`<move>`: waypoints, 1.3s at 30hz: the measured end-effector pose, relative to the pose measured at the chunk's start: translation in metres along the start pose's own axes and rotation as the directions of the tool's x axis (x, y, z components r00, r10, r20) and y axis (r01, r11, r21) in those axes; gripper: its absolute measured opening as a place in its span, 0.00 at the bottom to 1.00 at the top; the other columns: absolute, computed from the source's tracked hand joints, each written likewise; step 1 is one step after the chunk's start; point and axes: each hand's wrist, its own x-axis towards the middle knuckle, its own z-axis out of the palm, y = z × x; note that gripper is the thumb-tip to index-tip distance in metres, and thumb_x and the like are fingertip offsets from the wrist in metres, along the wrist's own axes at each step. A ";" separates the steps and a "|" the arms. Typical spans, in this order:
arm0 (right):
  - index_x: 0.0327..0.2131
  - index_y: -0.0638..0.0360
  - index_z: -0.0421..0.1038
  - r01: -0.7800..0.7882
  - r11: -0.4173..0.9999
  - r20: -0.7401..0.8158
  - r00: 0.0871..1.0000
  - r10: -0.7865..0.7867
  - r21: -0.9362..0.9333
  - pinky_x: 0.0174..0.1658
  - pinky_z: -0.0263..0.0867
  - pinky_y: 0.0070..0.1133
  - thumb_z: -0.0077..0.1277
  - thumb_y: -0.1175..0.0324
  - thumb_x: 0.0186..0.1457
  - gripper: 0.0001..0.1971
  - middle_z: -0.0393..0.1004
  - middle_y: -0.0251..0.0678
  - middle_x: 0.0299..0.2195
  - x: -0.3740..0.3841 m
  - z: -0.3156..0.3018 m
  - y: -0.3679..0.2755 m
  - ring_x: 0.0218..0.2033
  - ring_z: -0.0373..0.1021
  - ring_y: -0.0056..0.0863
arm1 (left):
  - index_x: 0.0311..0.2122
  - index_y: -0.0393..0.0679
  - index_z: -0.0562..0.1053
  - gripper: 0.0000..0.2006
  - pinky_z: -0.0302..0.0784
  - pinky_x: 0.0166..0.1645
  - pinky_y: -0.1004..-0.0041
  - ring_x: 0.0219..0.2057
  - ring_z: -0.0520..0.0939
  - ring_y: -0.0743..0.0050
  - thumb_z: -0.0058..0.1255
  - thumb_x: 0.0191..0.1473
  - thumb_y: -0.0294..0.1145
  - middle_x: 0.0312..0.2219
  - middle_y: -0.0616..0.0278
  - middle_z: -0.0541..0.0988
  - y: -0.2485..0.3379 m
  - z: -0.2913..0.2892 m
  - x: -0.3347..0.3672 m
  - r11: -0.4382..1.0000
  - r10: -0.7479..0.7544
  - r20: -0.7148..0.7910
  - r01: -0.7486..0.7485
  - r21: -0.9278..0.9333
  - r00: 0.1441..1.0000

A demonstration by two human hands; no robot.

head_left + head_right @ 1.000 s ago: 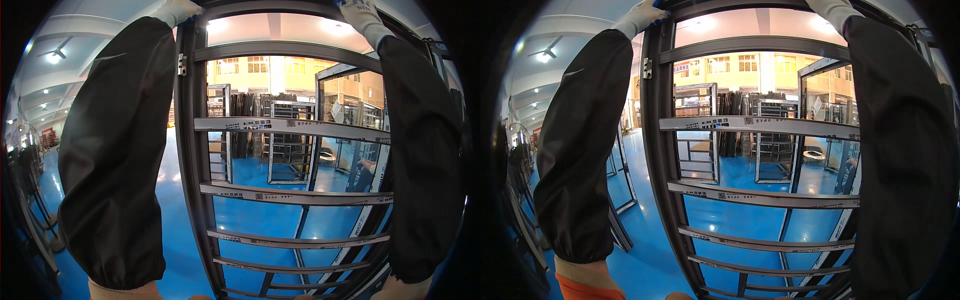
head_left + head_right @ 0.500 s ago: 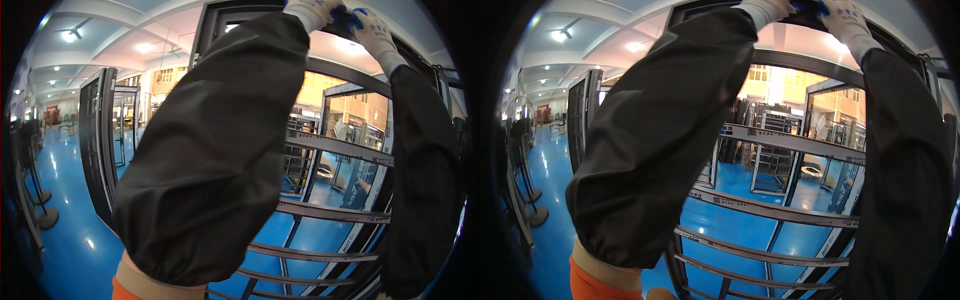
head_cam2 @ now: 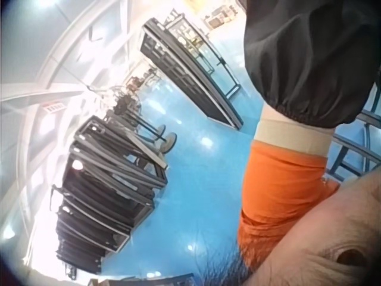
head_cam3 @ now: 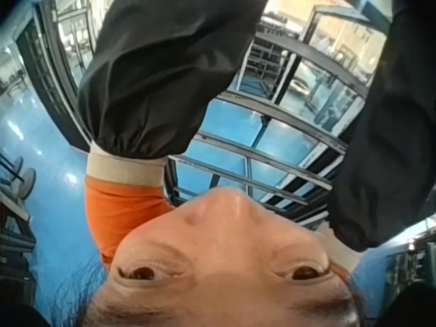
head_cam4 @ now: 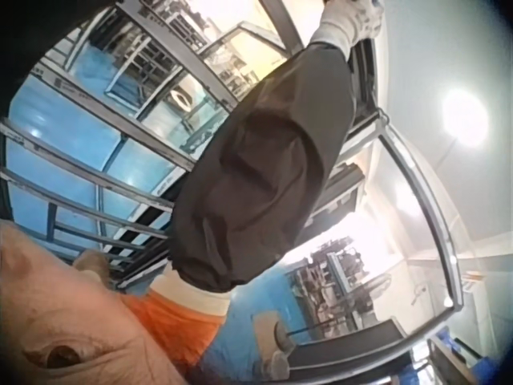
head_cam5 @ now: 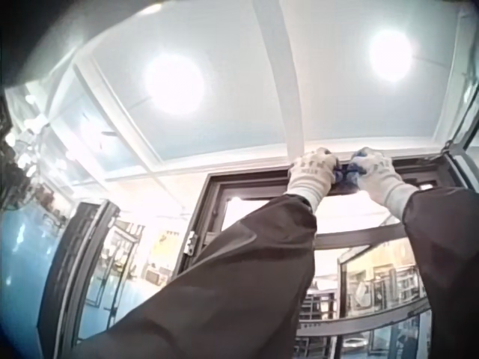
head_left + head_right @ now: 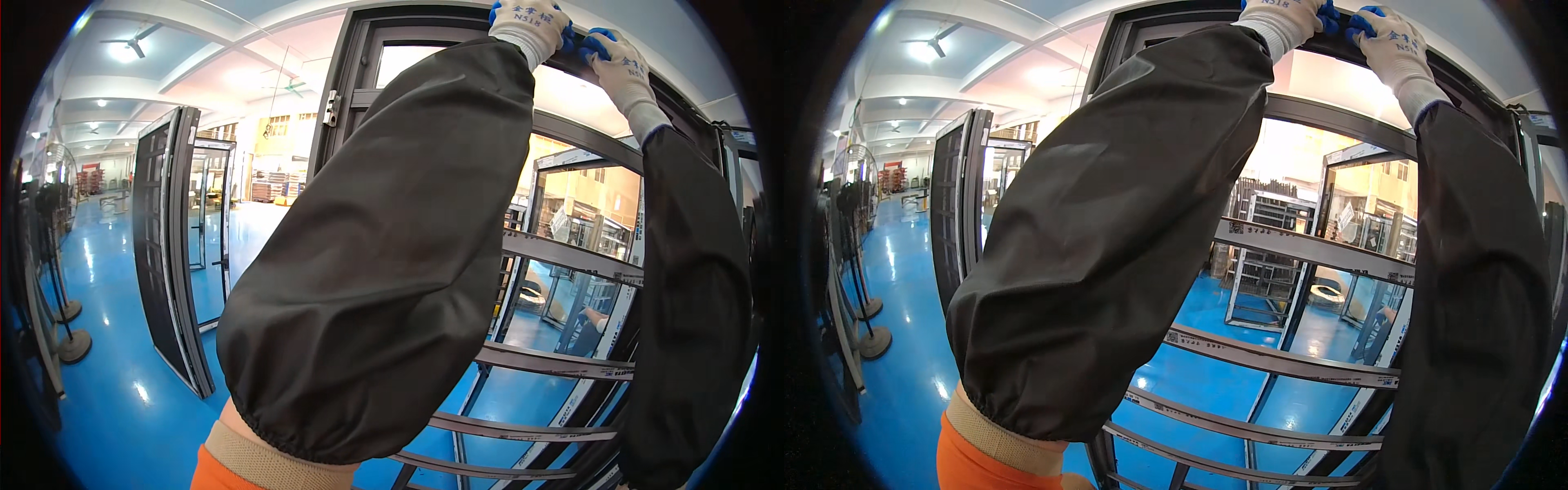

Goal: Installing and cutting a black rubber gasket or seal onto the edges of a metal frame structure.

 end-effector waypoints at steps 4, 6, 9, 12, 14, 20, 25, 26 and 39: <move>0.46 0.48 0.71 -0.070 0.997 -0.084 0.994 0.069 -0.015 0.54 0.57 0.33 0.51 0.63 0.49 0.18 0.69 0.36 0.48 0.007 0.017 0.000 0.50 0.64 0.40 | 0.37 0.52 0.77 0.09 0.73 0.48 0.60 0.45 0.77 0.57 0.53 0.48 0.36 0.43 0.61 0.75 -0.001 -0.006 0.001 1.000 -0.006 0.005 0.006 -0.010 1.000; 0.46 0.48 0.71 -0.049 0.998 -0.075 0.996 0.047 -0.029 0.55 0.57 0.34 0.51 0.62 0.49 0.18 0.69 0.36 0.48 0.008 0.023 0.002 0.50 0.64 0.40 | 0.37 0.52 0.77 0.09 0.72 0.48 0.61 0.44 0.77 0.57 0.53 0.48 0.36 0.43 0.60 0.75 -0.004 -0.004 0.001 0.999 -0.025 0.028 0.026 -0.037 0.999; 0.46 0.47 0.71 -0.029 0.999 -0.035 0.999 0.028 -0.031 0.54 0.57 0.34 0.52 0.61 0.48 0.19 0.68 0.35 0.48 -0.002 0.014 0.009 0.50 0.64 0.39 | 0.37 0.53 0.76 0.10 0.73 0.48 0.62 0.43 0.77 0.58 0.54 0.48 0.36 0.42 0.60 0.75 0.002 -0.008 -0.007 0.998 0.014 0.011 -0.014 -0.062 1.000; 0.46 0.48 0.70 0.054 0.999 0.015 0.998 -0.054 0.000 0.54 0.58 0.33 0.53 0.61 0.47 0.20 0.68 0.35 0.49 -0.001 -0.003 0.013 0.49 0.65 0.39 | 0.37 0.54 0.76 0.09 0.73 0.48 0.64 0.43 0.77 0.58 0.55 0.47 0.36 0.39 0.59 0.77 0.000 -0.013 -0.006 0.996 -0.038 -0.007 0.037 -0.076 0.999; 0.47 0.48 0.70 0.089 0.996 0.060 0.994 -0.088 -0.018 0.53 0.59 0.33 0.53 0.61 0.47 0.20 0.68 0.36 0.49 -0.005 -0.010 0.035 0.49 0.65 0.39 | 0.37 0.54 0.76 0.10 0.72 0.48 0.64 0.43 0.77 0.59 0.55 0.47 0.38 0.37 0.59 0.77 -0.003 -0.004 -0.002 0.999 0.025 0.026 -0.025 0.036 0.999; 0.32 0.55 0.76 -0.081 0.989 0.176 0.983 0.059 0.125 0.48 0.63 0.31 0.57 0.59 0.44 0.13 0.72 0.43 0.38 -0.027 -0.063 0.072 0.43 0.68 0.42 | 0.38 0.52 0.70 0.13 0.71 0.45 0.63 0.41 0.77 0.58 0.55 0.48 0.42 0.35 0.60 0.77 0.002 -0.008 -0.005 0.999 0.053 -0.052 -0.054 -0.004 0.997; 0.30 0.49 0.77 -0.065 0.997 0.120 0.990 0.069 -0.034 0.46 0.64 0.31 0.58 0.55 0.42 0.13 0.72 0.39 0.39 -0.044 -0.057 0.116 0.43 0.68 0.40 | 0.49 0.54 0.69 0.22 0.69 0.50 0.62 0.47 0.75 0.54 0.56 0.48 0.43 0.43 0.55 0.76 0.024 -0.006 0.016 0.996 -0.019 0.082 0.026 -0.088 0.996; 0.30 0.50 0.77 -0.087 0.995 0.150 0.984 0.093 -0.045 0.47 0.63 0.31 0.57 0.55 0.42 0.13 0.72 0.39 0.40 -0.044 -0.059 0.117 0.43 0.68 0.40 | 0.49 0.54 0.70 0.22 0.69 0.50 0.61 0.47 0.75 0.54 0.55 0.48 0.45 0.42 0.54 0.76 0.027 -0.005 0.021 0.999 -0.034 0.133 0.032 0.015 0.990; 0.37 0.58 0.74 -0.155 0.988 0.175 0.972 0.153 -0.005 0.51 0.61 0.33 0.53 0.53 0.47 0.19 0.71 0.47 0.41 -0.033 -0.055 0.097 0.46 0.67 0.44 | 0.42 0.48 0.76 0.21 0.70 0.49 0.62 0.45 0.76 0.54 0.55 0.46 0.50 0.40 0.52 0.78 0.054 -0.009 0.039 0.995 -0.083 0.248 0.068 0.070 0.965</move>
